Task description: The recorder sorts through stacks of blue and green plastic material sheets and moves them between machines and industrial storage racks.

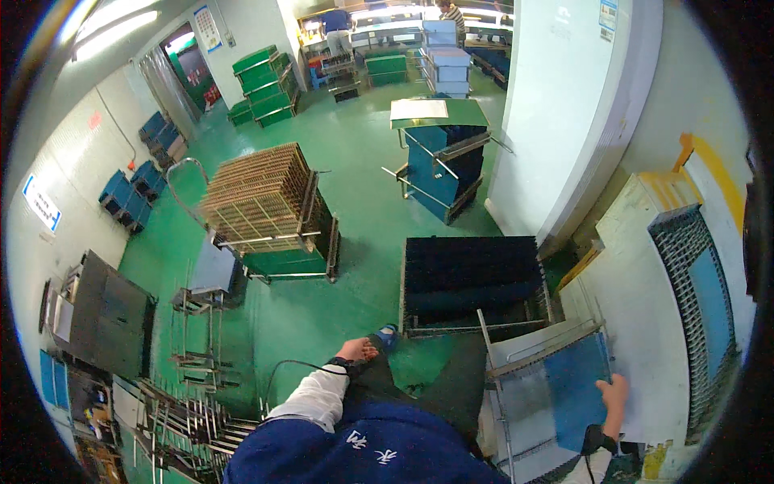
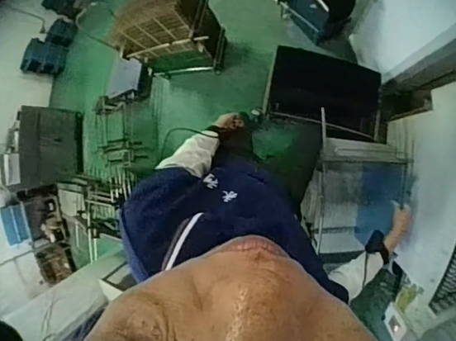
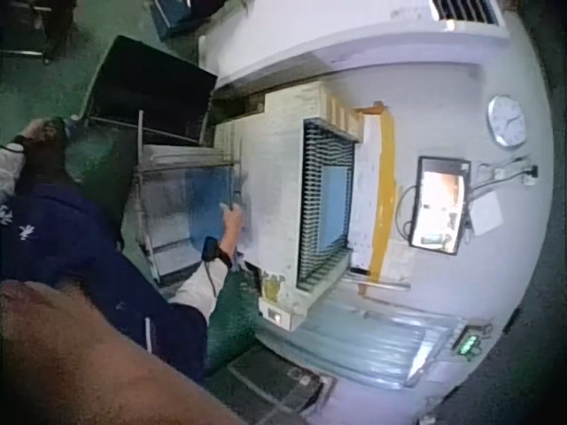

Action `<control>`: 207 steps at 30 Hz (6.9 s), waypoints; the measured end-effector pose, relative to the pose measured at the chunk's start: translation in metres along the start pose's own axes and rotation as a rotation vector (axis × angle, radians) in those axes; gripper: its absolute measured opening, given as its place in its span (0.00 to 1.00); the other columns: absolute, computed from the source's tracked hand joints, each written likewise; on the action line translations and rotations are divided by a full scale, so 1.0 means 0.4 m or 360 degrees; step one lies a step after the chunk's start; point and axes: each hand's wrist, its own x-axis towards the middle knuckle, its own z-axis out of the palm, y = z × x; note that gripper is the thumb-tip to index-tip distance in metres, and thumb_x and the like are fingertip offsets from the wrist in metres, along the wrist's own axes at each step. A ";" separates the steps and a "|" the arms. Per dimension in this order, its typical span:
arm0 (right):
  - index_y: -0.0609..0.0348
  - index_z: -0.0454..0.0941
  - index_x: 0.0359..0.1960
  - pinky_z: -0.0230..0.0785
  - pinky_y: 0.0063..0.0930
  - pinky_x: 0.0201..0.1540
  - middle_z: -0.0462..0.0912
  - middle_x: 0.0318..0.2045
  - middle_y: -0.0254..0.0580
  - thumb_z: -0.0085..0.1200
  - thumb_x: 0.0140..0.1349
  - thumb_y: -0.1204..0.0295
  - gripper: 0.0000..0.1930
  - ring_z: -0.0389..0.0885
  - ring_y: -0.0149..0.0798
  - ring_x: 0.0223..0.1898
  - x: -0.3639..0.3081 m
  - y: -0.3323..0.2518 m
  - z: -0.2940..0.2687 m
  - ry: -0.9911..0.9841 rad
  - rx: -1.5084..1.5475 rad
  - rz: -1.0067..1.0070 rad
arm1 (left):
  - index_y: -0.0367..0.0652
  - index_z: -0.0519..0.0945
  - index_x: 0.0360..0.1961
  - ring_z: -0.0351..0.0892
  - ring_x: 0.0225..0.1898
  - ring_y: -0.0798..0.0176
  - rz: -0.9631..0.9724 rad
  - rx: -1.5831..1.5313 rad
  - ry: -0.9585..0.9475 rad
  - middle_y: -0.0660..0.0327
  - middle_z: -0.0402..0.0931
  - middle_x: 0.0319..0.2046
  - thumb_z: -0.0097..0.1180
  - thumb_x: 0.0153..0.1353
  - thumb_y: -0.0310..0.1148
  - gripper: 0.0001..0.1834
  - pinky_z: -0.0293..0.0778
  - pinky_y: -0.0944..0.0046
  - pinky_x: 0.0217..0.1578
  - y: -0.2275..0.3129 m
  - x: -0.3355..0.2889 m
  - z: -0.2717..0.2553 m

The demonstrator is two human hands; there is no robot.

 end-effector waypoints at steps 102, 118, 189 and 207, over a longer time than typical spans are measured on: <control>0.64 0.65 0.48 0.65 0.29 0.49 0.73 0.46 0.47 0.43 0.62 0.64 0.18 0.71 0.42 0.48 0.124 0.164 -0.281 0.0982 0.3123 0.0667 | 0.40 0.67 0.33 0.74 0.30 0.55 -0.0161 0.0071 0.0130 0.56 0.71 0.30 0.40 0.62 0.37 0.11 0.72 0.61 0.28 0.053 0.037 -0.029; 0.65 0.77 0.32 0.66 0.38 0.37 0.78 0.32 0.56 0.58 0.45 0.57 0.21 0.76 0.49 0.34 -0.028 -0.058 -0.062 -0.0372 0.0465 0.0106 | 0.40 0.67 0.31 0.71 0.32 0.59 0.0089 0.0243 -0.0042 0.55 0.73 0.34 0.37 0.63 0.37 0.12 0.68 0.64 0.30 0.028 -0.040 0.006; 0.59 0.68 0.30 0.71 0.31 0.33 0.72 0.25 0.42 0.52 0.55 0.74 0.05 0.72 0.42 0.28 -0.163 0.195 -0.235 0.1317 0.3426 0.0841 | 0.41 0.67 0.24 0.76 0.29 0.53 -0.0152 0.0293 -0.0238 0.54 0.73 0.24 0.38 0.63 0.39 0.15 0.74 0.62 0.27 0.064 0.005 0.008; 0.58 0.65 0.35 0.71 0.30 0.33 0.69 0.31 0.42 0.52 0.55 0.72 0.10 0.73 0.40 0.32 -0.051 0.143 -0.260 0.1050 0.3473 0.0854 | 0.42 0.65 0.22 0.75 0.26 0.56 -0.0089 0.0406 -0.0064 0.56 0.72 0.22 0.39 0.62 0.37 0.14 0.72 0.66 0.24 0.056 -0.017 0.039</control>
